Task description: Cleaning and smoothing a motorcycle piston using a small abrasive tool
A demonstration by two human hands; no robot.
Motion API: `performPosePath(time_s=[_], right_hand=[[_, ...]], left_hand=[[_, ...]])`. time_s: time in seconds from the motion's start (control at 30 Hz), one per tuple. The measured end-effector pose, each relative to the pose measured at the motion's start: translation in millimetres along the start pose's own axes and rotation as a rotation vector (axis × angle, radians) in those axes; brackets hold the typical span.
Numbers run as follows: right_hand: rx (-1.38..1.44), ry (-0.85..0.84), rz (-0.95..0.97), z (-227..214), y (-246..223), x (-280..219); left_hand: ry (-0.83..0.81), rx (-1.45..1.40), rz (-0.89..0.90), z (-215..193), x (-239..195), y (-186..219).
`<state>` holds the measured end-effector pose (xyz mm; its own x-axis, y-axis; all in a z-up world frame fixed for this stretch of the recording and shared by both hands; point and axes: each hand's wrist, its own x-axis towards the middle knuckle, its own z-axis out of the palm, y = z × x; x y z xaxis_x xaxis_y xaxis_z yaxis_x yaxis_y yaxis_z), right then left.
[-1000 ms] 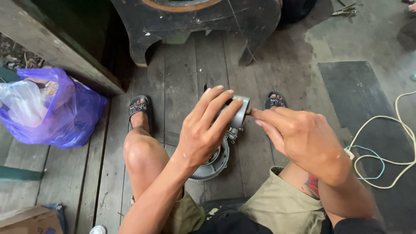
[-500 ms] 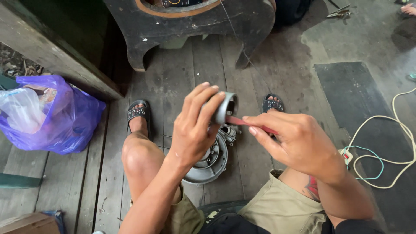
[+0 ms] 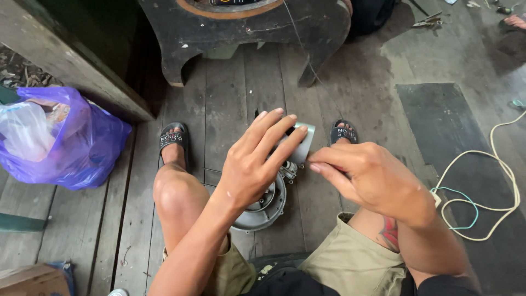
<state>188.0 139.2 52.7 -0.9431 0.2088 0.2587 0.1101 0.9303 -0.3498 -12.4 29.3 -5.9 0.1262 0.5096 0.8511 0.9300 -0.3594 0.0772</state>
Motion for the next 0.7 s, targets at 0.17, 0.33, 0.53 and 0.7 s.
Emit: performPosePath(time_s=[0.17, 0.33, 0.53, 0.7], right_hand=[[0.1, 0.044, 0.063, -12.3, -2.1, -2.5], [0.149, 0.062, 0.129, -17.6, -0.6, -5.9], [0.181, 0.182, 0.072, -8.9, 1.3, 2.2], [0.14, 0.324, 0.081, -15.0, 3.8, 6.7]], left_hand=[[0.008, -0.043, -0.033, -8.1, 2.8, -7.0], [0.055, -0.115, -0.135, -11.1, -2.1, -12.3], [0.102, -0.329, -0.367, -7.2, -6.3, -11.5], [0.12, -0.378, -0.553, -12.8, 1.6, -2.7]])
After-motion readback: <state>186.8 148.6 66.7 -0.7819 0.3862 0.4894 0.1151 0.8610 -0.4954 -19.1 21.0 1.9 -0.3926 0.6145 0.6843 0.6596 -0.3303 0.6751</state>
